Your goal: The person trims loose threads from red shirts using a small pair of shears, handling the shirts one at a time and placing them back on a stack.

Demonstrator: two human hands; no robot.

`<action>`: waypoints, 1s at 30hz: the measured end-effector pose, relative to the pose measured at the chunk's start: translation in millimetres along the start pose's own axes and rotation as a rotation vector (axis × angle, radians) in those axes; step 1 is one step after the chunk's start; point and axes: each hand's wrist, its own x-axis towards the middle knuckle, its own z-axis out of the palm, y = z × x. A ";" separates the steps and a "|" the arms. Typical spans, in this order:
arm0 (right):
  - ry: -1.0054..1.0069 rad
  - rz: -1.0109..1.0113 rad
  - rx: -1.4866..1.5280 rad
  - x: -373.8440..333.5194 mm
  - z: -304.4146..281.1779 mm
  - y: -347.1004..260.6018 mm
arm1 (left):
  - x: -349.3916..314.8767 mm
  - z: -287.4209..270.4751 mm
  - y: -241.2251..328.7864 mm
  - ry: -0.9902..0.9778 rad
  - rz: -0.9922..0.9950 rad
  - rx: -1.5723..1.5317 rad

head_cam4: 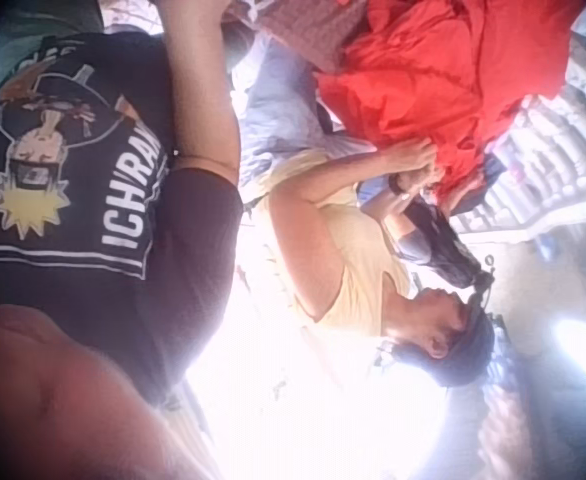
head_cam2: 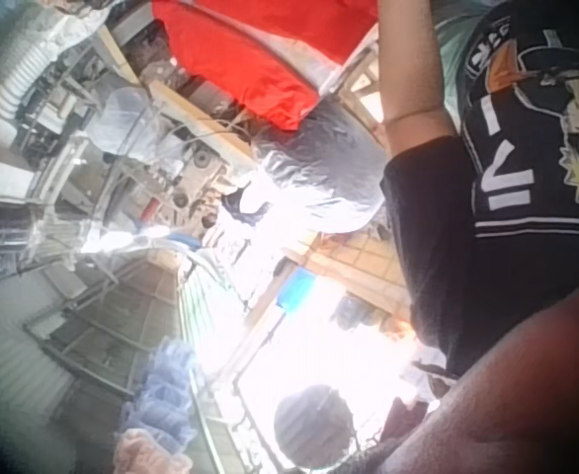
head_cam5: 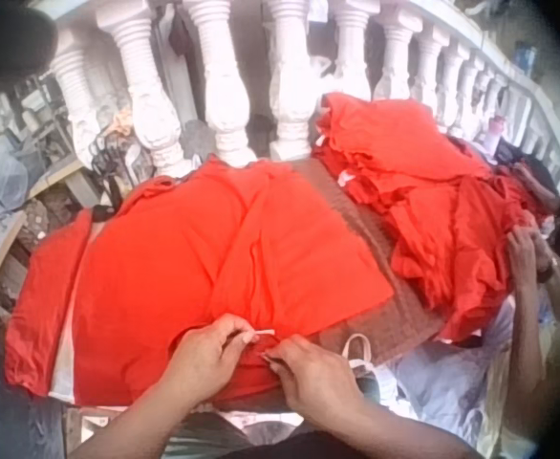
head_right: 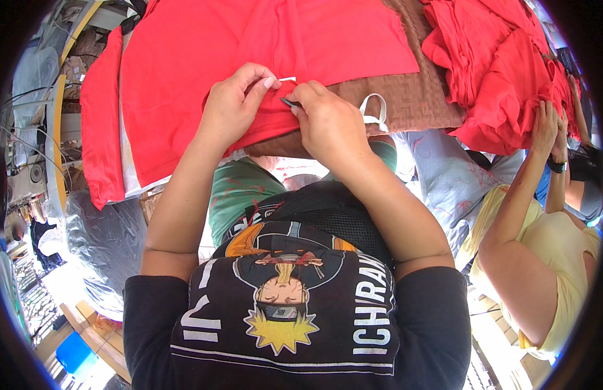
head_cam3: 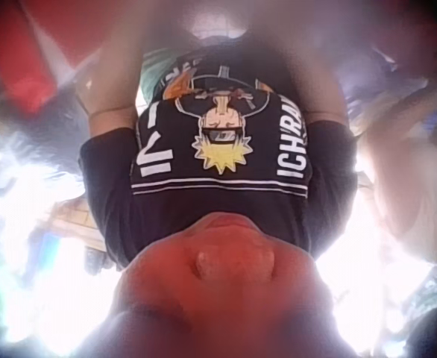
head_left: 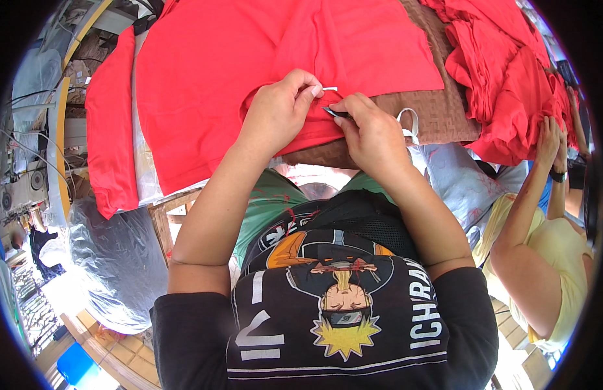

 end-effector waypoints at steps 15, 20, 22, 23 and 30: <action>0.055 0.070 0.078 4.7 3.1 2.9 | -0.7 2.2 -5.2 0.004 -0.001 -0.066; 0.046 0.013 0.006 5.8 2.0 3.0 | -8.1 -10.6 5.9 -0.078 0.148 -0.039; 0.030 0.004 -0.066 8.3 -12.0 2.5 | -15.8 -43.5 31.1 -0.209 0.491 -0.058; 0.060 0.003 -0.050 9.8 -21.8 2.7 | -20.0 -64.3 52.0 -0.288 0.614 -0.093; 0.104 -0.156 -0.221 34.5 -86.2 -7.5 | -47.1 -133.5 79.2 -0.139 0.717 -0.085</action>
